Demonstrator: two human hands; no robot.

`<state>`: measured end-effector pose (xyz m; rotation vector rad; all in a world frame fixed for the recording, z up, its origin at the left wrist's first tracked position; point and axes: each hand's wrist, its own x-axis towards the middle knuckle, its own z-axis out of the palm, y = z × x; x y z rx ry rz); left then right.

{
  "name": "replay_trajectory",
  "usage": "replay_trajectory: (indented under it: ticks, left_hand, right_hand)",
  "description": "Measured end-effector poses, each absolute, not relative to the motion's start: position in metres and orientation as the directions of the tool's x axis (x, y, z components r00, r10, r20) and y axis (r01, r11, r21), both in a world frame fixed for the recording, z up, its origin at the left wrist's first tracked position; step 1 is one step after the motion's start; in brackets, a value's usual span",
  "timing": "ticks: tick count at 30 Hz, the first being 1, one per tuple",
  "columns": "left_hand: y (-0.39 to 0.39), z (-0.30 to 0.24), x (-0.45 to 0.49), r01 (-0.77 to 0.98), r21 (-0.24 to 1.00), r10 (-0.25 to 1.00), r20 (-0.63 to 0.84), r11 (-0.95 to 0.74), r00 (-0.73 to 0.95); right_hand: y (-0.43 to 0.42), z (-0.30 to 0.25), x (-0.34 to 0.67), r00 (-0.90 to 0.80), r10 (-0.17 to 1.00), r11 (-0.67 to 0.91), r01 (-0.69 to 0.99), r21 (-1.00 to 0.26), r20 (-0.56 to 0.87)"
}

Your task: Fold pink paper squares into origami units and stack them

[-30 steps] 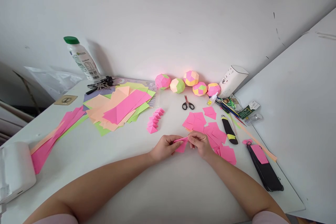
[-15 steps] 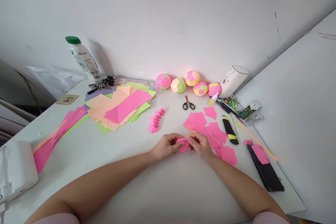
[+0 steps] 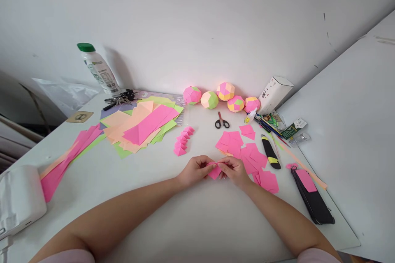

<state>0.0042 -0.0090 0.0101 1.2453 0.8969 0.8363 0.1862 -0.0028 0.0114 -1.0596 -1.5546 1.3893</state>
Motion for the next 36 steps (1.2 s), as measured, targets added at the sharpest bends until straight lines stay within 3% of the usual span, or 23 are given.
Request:
replay_trajectory:
  ticks: [11, 23, 29, 36]
  left_hand:
    - [-0.009, 0.01, 0.004, -0.027, 0.991, 0.907, -0.107, 0.129, 0.407]
    - [-0.011, 0.015, 0.004, 0.056, 0.997, 0.943, 0.026, -0.047, 0.332]
    - [-0.013, 0.015, 0.007, 0.116, 0.993, 0.955, -0.032, -0.003, 0.296]
    - [-0.011, 0.021, 0.004, 0.007, 0.997, 0.95, -0.08, 0.082, 0.301]
  right_hand:
    - [-0.002, 0.01, 0.188, -0.356, 0.935, 0.032, 0.064, -0.997, 0.007]
    - [-0.002, 0.012, 0.187, -0.354, 0.935, -0.014, 0.07, -0.997, -0.037]
    - [-0.004, 0.012, 0.186, -0.382, 0.923, 0.01, 0.158, -0.987, -0.052]
    - [-0.004, 0.014, 0.187, -0.352, 0.933, -0.032, 0.134, -0.991, -0.077]
